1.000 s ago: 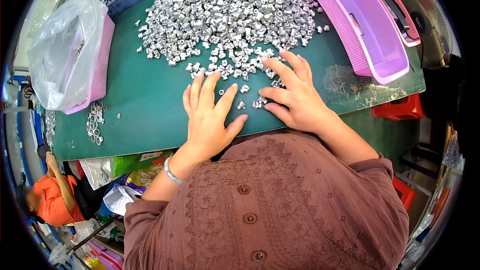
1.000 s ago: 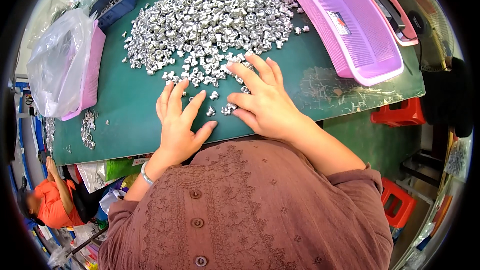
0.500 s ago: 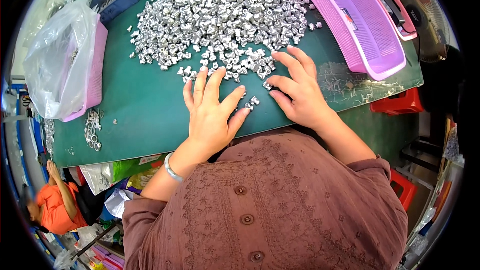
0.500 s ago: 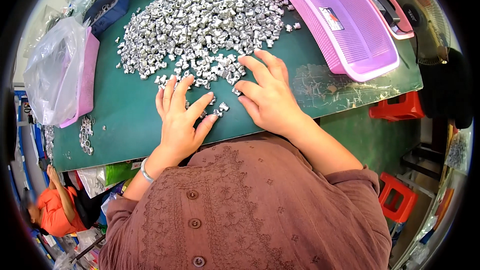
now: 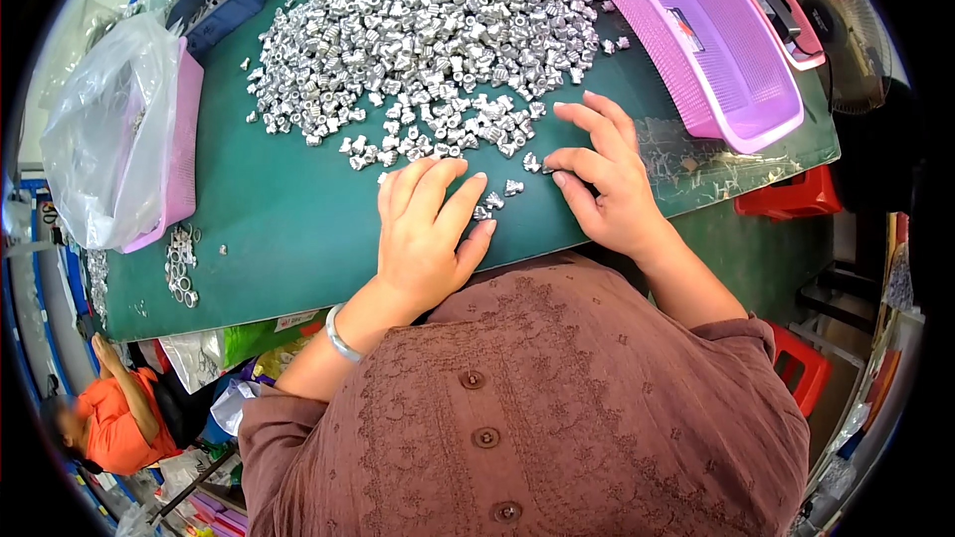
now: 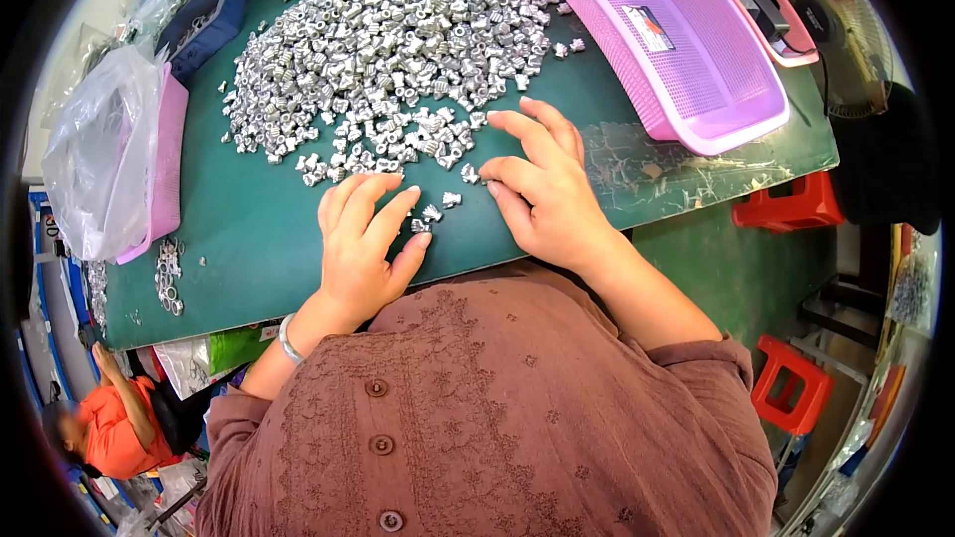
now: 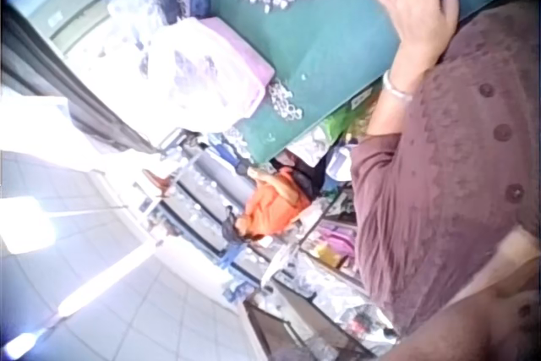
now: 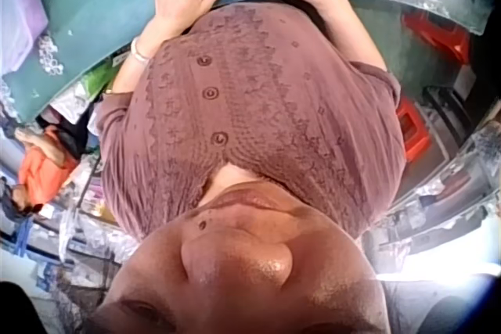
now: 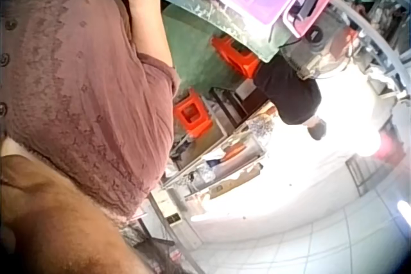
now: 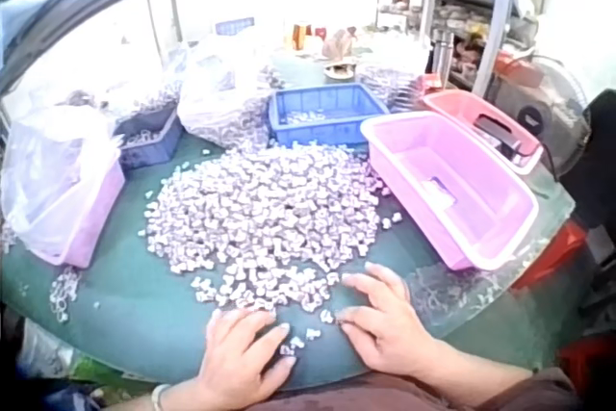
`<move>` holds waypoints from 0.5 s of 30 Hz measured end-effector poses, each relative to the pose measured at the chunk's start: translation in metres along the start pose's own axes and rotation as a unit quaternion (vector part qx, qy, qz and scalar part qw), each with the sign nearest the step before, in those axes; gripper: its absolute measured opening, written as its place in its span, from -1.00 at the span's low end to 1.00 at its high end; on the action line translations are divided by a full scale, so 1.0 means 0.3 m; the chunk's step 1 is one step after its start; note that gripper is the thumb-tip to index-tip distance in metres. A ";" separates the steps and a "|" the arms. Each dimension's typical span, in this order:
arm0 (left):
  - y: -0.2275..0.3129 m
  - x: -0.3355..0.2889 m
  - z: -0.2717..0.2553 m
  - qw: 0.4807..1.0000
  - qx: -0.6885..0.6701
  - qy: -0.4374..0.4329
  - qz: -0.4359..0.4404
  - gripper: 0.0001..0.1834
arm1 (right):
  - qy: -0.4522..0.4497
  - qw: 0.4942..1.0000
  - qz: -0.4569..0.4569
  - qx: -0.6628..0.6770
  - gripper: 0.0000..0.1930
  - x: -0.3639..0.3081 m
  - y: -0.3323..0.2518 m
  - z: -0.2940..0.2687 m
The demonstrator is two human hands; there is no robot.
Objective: The person empties small metal parts from a plastic bag onto the table and assembles them by fitting the pieces together by hand.
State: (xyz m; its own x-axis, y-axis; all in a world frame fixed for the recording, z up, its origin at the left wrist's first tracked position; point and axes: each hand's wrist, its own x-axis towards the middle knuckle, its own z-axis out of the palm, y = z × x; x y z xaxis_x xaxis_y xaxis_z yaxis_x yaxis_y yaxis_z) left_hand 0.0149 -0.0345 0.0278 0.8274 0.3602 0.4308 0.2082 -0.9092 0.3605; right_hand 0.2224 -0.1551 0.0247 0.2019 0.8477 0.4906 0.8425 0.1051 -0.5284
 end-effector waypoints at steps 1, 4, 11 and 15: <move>0.001 0.001 0.004 1.000 -0.020 -0.003 0.001 -0.53 | -0.003 1.000 -0.001 -0.001 -0.84 -0.001 -0.002 -0.001; 0.007 0.006 0.024 0.998 -0.065 -0.001 0.017 -0.52 | 0.001 1.000 -0.004 -0.001 -0.84 -0.004 0.000 0.001; 0.026 0.020 0.041 0.991 -0.123 -0.052 0.024 -0.48 | -0.009 1.000 -0.001 -0.012 -0.80 -0.004 0.003 -0.002; 0.021 0.020 0.056 0.990 -0.131 -0.048 0.029 -0.45 | -0.060 0.997 0.001 -0.046 -0.74 0.009 -0.017 -0.001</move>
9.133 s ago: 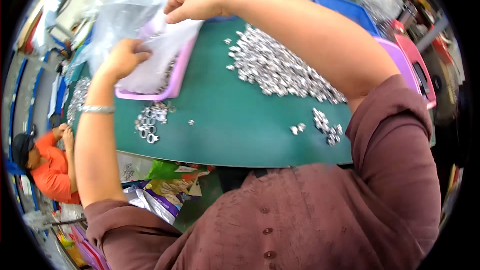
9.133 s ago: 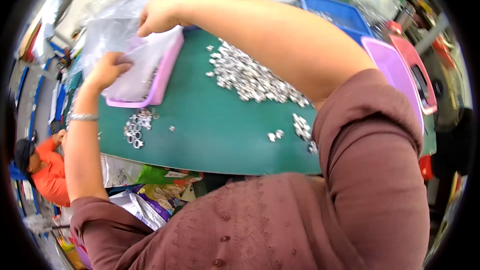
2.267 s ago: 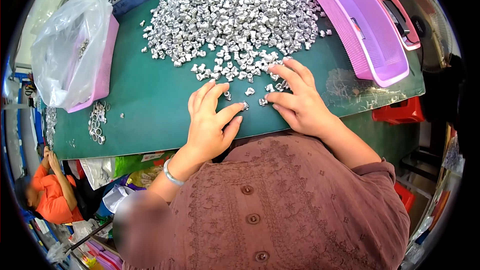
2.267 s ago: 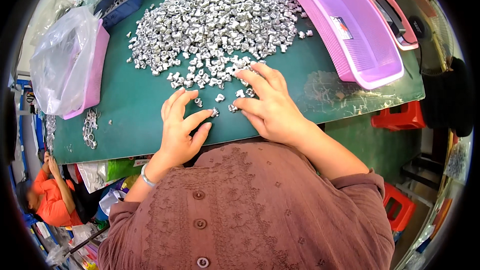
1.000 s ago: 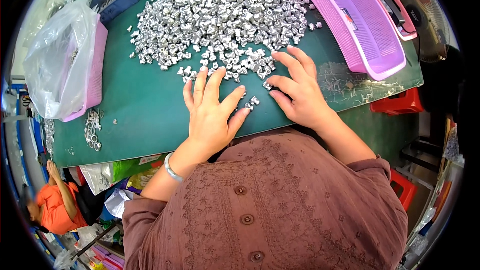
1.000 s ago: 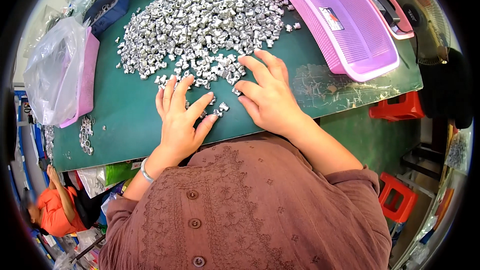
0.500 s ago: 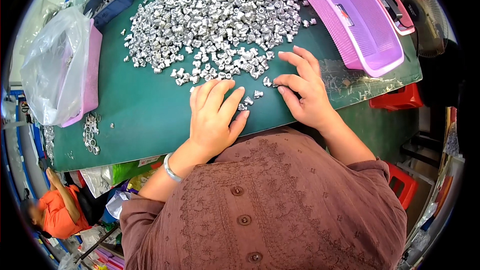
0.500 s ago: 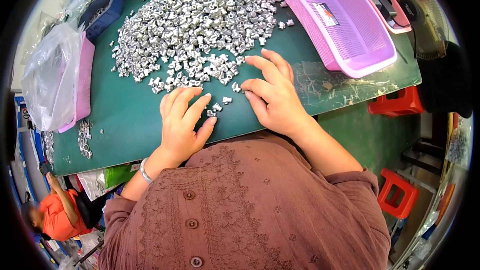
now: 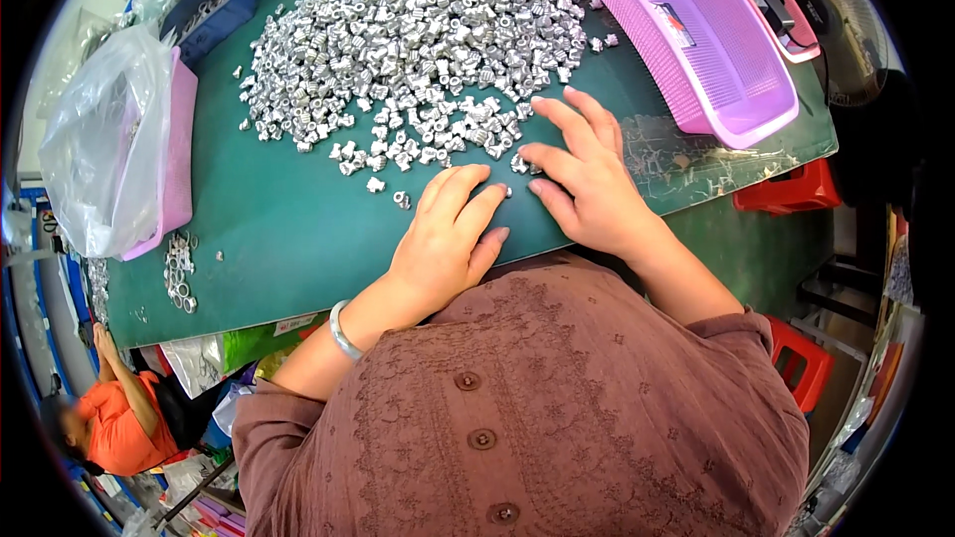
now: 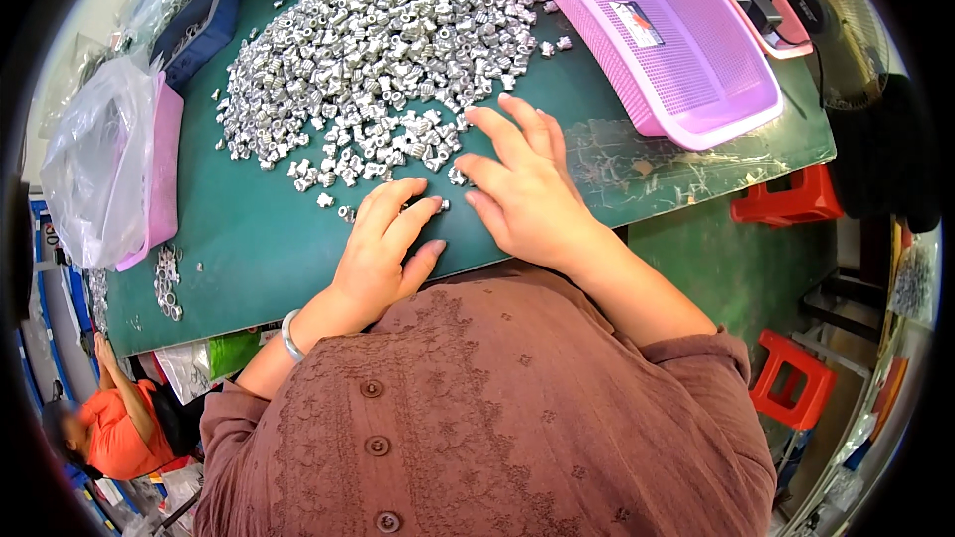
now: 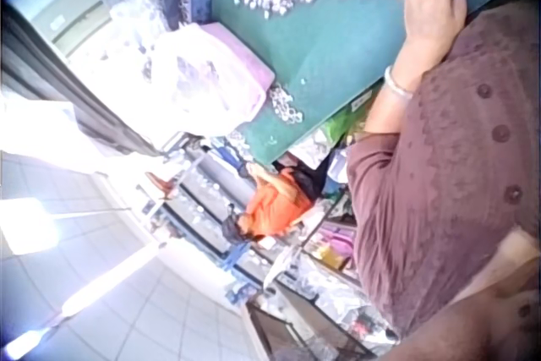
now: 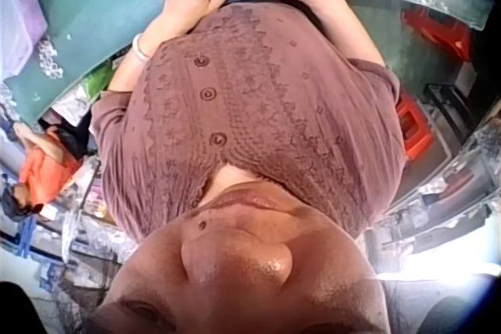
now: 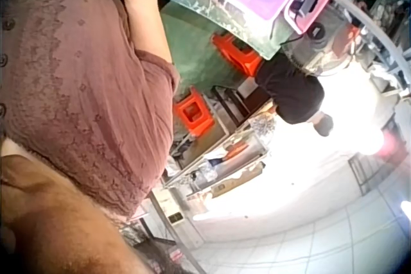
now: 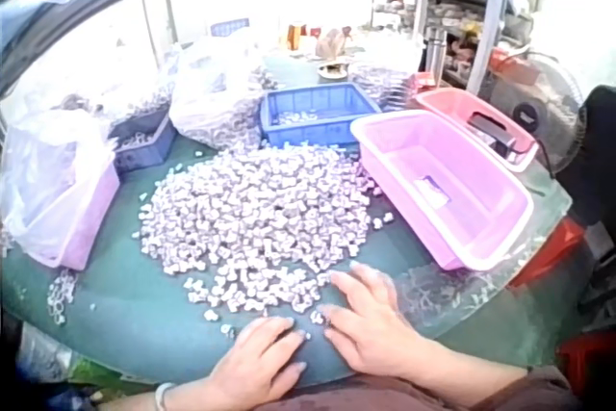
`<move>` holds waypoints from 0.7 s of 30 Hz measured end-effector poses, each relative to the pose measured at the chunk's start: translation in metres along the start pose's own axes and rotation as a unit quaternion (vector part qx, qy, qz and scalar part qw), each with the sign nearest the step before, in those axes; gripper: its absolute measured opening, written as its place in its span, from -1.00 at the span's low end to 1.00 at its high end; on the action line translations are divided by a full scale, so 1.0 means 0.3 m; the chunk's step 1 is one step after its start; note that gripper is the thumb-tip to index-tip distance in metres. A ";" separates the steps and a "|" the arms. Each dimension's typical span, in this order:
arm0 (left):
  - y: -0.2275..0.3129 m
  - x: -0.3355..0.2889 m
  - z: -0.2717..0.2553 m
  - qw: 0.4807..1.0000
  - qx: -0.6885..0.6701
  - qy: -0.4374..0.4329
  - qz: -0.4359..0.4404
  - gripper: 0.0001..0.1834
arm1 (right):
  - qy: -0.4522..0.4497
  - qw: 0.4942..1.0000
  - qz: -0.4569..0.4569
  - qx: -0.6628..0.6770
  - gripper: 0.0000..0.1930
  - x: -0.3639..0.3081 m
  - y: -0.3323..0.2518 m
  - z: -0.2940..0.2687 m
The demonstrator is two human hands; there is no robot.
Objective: The person empties small metal parts from a plastic bag onto the table and assembles them by fitting the pieces together by hand.
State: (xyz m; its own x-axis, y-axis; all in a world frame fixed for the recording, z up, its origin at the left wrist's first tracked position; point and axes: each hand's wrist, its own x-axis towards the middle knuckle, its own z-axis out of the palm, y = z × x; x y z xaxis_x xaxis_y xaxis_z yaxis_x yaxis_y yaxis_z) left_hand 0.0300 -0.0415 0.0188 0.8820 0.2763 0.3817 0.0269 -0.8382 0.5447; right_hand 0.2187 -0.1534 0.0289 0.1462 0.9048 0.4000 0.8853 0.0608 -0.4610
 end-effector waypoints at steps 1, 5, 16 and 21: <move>-0.001 0.000 0.003 1.000 -0.007 0.005 -0.003 -0.44 | -0.017 1.000 -0.010 -0.015 -0.72 0.001 -0.001 -0.002; 0.010 0.010 0.008 0.999 -0.022 0.015 -0.022 -0.41 | -0.010 1.000 -0.021 0.017 -0.64 0.002 0.008 -0.017; 0.014 0.025 0.014 1.000 0.026 -0.015 0.000 -0.44 | -0.031 0.999 -0.024 0.025 -0.75 -0.020 0.033 -0.032; 0.020 0.032 0.021 1.000 -0.003 0.004 0.019 -0.45 | -0.029 0.997 -0.032 0.059 -0.70 0.001 0.033 -0.022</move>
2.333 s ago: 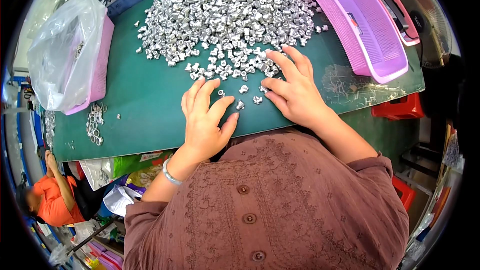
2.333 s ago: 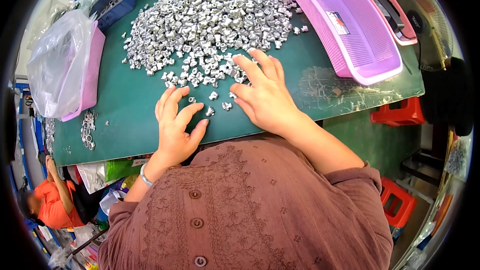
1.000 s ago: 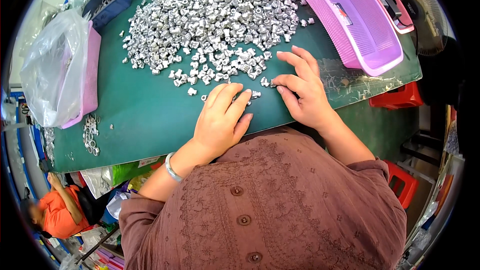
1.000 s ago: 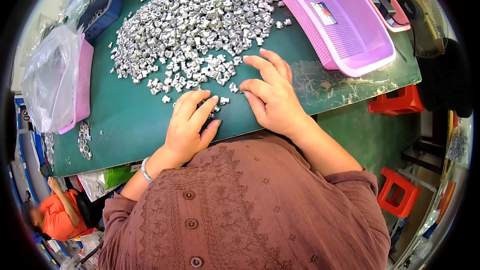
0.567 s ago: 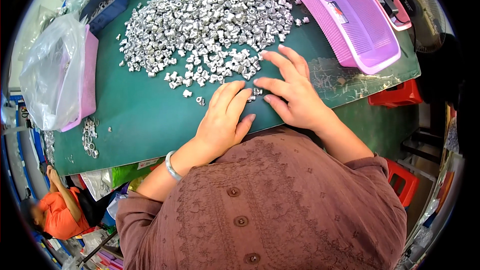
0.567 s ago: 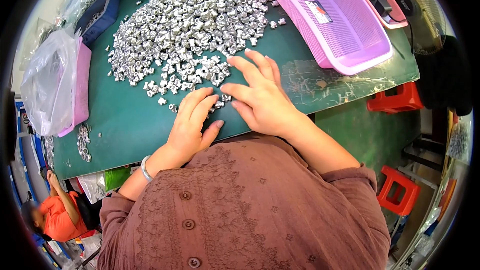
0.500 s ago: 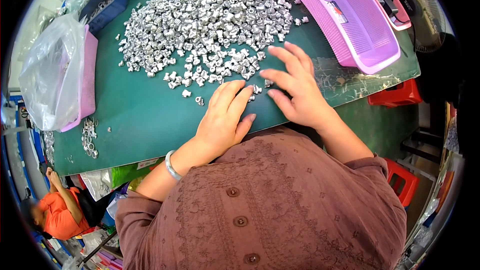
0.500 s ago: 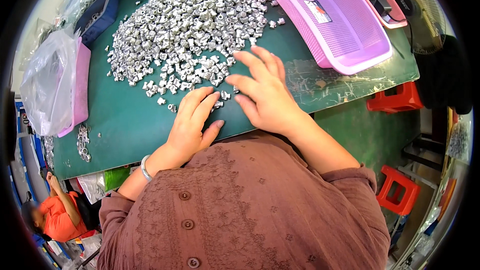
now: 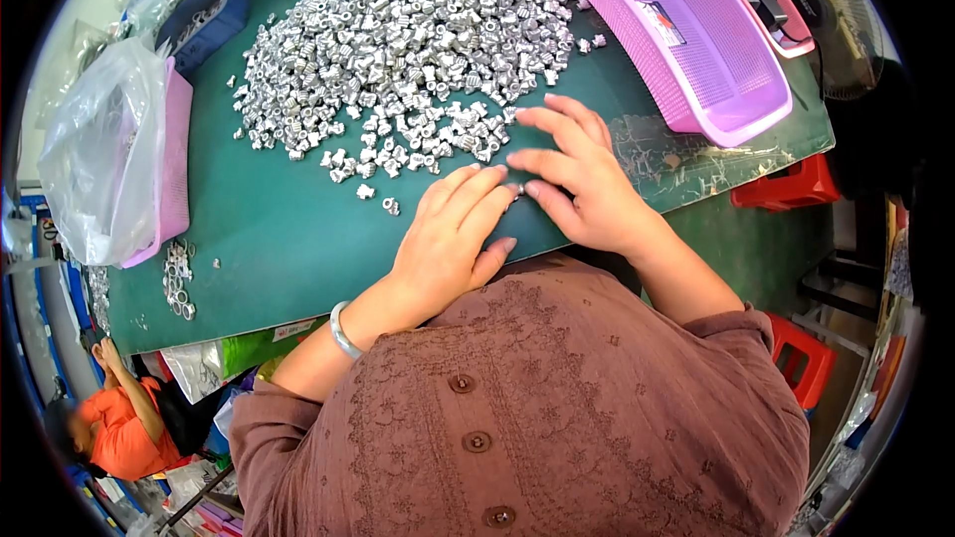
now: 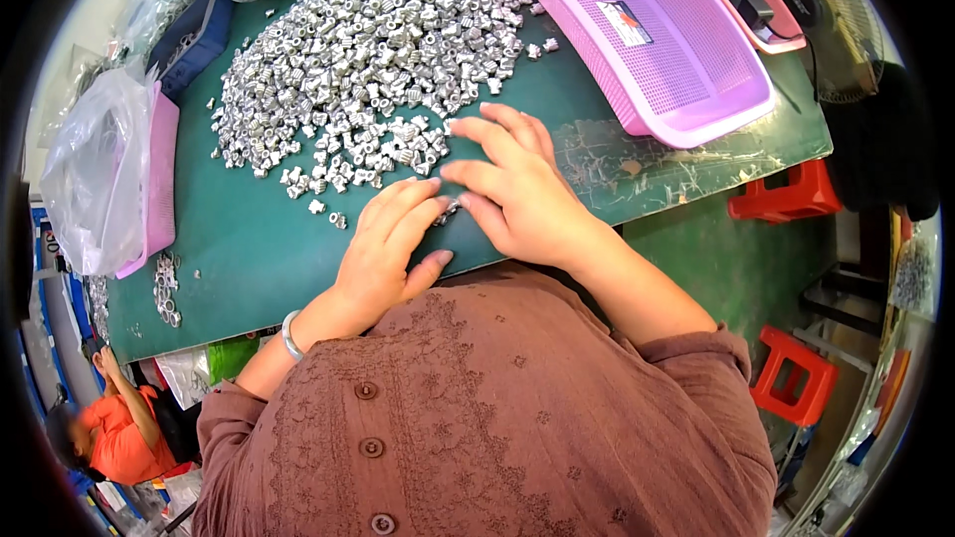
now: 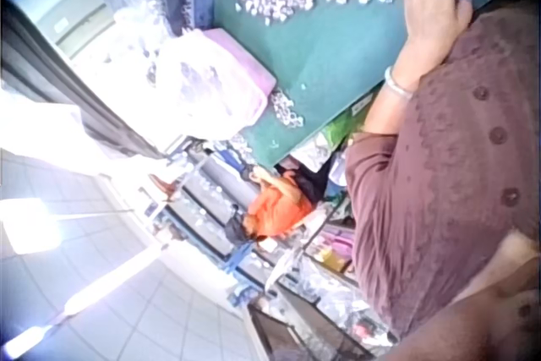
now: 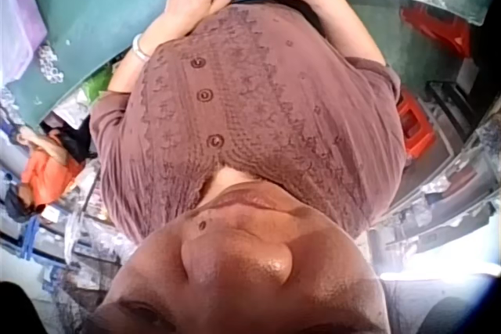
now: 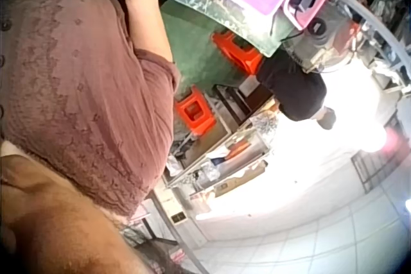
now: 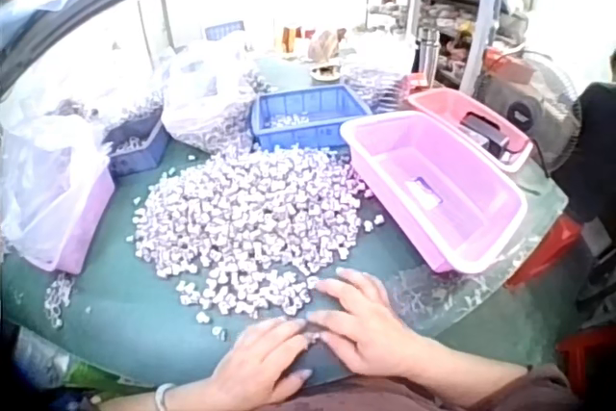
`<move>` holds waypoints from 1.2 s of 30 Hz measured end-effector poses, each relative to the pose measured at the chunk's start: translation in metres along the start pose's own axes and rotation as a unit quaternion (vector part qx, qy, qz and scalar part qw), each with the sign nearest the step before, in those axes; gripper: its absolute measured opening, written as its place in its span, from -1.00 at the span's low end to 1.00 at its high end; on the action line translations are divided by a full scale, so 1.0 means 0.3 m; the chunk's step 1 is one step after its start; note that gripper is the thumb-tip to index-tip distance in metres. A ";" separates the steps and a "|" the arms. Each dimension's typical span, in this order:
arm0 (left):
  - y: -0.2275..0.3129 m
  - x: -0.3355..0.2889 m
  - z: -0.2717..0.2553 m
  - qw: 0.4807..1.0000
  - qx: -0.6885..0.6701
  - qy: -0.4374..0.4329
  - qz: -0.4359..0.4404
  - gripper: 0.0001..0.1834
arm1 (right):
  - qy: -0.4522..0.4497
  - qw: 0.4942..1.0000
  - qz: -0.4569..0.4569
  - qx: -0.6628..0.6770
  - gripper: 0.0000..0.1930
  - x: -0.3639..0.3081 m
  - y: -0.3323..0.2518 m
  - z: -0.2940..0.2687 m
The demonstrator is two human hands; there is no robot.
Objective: The person empties small metal parts from a plastic bag onto the table and assembles them by fitting the pieces together by hand.
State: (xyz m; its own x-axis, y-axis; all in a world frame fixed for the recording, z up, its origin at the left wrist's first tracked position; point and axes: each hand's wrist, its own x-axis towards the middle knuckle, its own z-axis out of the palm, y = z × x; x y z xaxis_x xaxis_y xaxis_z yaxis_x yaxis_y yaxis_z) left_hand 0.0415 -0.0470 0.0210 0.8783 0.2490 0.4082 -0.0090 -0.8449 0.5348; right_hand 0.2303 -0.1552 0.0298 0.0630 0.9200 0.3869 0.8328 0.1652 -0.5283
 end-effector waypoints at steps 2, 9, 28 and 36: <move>0.017 0.024 -0.008 0.998 0.043 -0.050 0.019 -0.48 | 0.042 0.999 0.010 -0.026 -0.68 0.025 0.003 0.010; -0.001 0.003 -0.007 0.998 0.032 -0.044 0.017 -0.56 | 0.011 0.995 -0.019 -0.102 -0.73 0.036 0.011 -0.001; 0.005 -0.001 -0.003 1.000 0.001 0.011 -0.021 -0.50 | -0.006 0.998 -0.051 -0.034 -0.71 0.041 0.029 0.008; -0.002 -0.008 -0.005 1.000 0.022 -0.010 -0.004 -0.47 | 0.038 0.995 0.004 -0.089 -0.78 0.069 0.018 0.025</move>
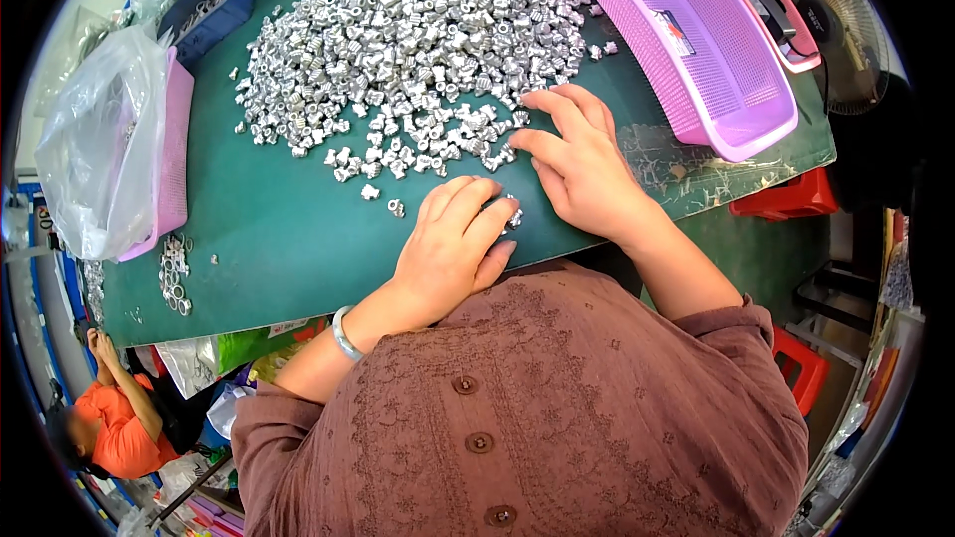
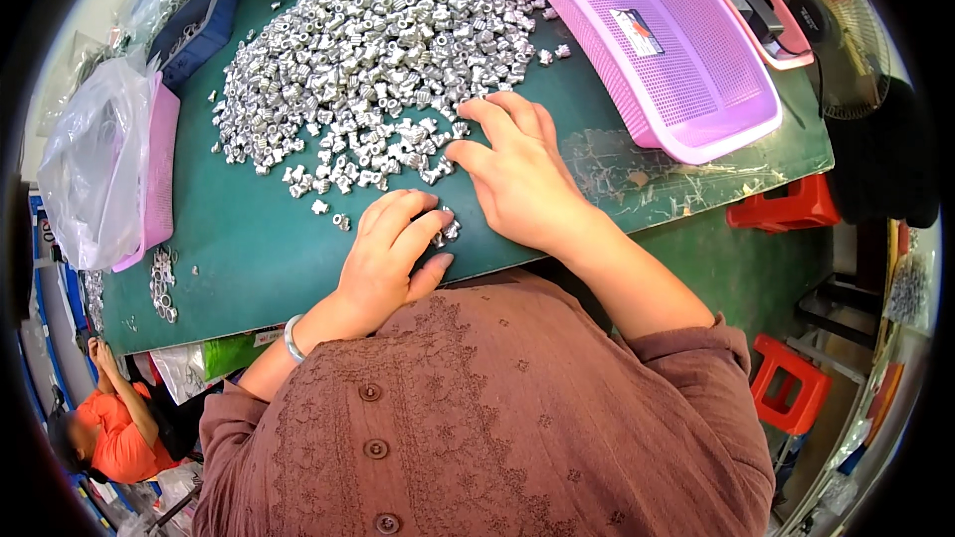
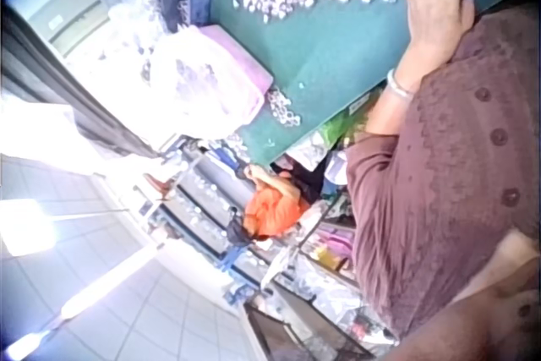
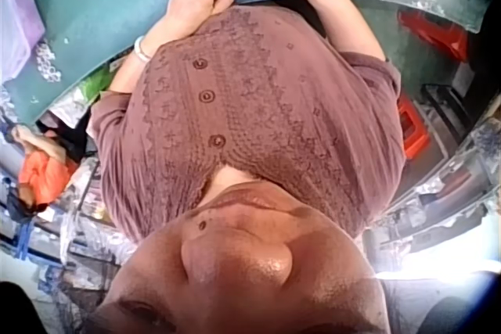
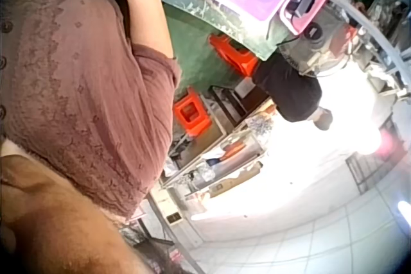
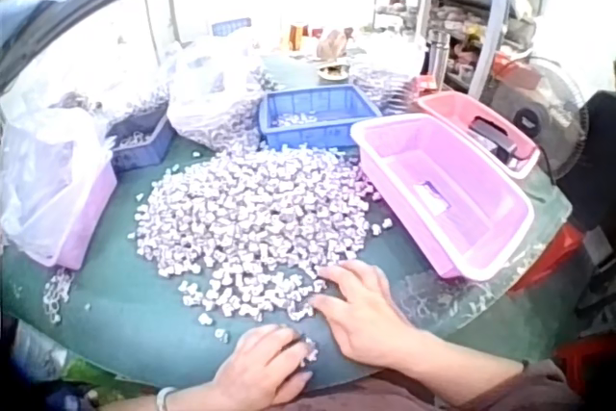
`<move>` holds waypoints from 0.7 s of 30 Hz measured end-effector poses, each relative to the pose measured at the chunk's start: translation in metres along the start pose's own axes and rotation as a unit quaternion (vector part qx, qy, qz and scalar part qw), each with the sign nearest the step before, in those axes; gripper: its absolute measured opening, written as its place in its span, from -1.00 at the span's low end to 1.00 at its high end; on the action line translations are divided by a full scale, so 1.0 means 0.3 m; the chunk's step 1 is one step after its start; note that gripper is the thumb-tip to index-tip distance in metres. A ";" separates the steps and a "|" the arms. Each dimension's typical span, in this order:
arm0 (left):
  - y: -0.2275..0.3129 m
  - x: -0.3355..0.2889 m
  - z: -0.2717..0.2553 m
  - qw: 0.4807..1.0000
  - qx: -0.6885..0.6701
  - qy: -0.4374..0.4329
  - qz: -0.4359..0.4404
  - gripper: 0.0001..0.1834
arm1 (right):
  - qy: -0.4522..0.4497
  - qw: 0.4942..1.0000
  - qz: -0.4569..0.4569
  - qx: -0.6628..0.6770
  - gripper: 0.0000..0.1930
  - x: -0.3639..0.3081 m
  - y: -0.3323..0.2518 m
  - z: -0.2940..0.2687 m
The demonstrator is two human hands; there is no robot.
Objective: The person empties small metal parts from a plastic bag onto the table and assembles them by fitting the pieces together by hand.
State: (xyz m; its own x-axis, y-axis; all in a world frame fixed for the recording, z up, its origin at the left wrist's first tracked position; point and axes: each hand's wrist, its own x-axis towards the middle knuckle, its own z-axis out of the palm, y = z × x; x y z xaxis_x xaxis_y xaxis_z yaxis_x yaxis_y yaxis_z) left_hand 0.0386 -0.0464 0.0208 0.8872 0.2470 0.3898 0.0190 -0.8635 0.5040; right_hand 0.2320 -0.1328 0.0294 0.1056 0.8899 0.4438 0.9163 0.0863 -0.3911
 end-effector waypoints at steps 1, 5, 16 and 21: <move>0.000 -0.001 0.000 1.000 -0.004 0.002 -0.003 -0.47 | 0.000 1.000 0.000 0.000 -0.78 -0.004 0.002 -0.001; 0.000 -0.002 -0.001 1.000 -0.008 0.006 -0.005 -0.49 | -0.013 1.000 0.006 0.024 -0.82 -0.012 0.005 -0.004; -0.002 -0.010 -0.002 1.000 -0.004 0.013 -0.012 -0.51 | -0.026 0.997 -0.019 0.076 -0.79 -0.003 -0.009 0.005; -0.001 -0.011 0.000 0.999 0.010 0.034 -0.032 -0.56 | -0.036 0.997 -0.028 0.055 -0.74 -0.007 -0.022 0.014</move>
State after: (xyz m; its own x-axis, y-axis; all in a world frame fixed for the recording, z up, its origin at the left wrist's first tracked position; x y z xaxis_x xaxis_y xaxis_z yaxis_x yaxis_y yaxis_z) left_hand 0.0357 -0.0470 0.0194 0.8504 0.3307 0.4093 0.0843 -0.8534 0.5144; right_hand 0.2240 -0.1333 0.0277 0.0245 0.9121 0.4093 0.8715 0.1811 -0.4557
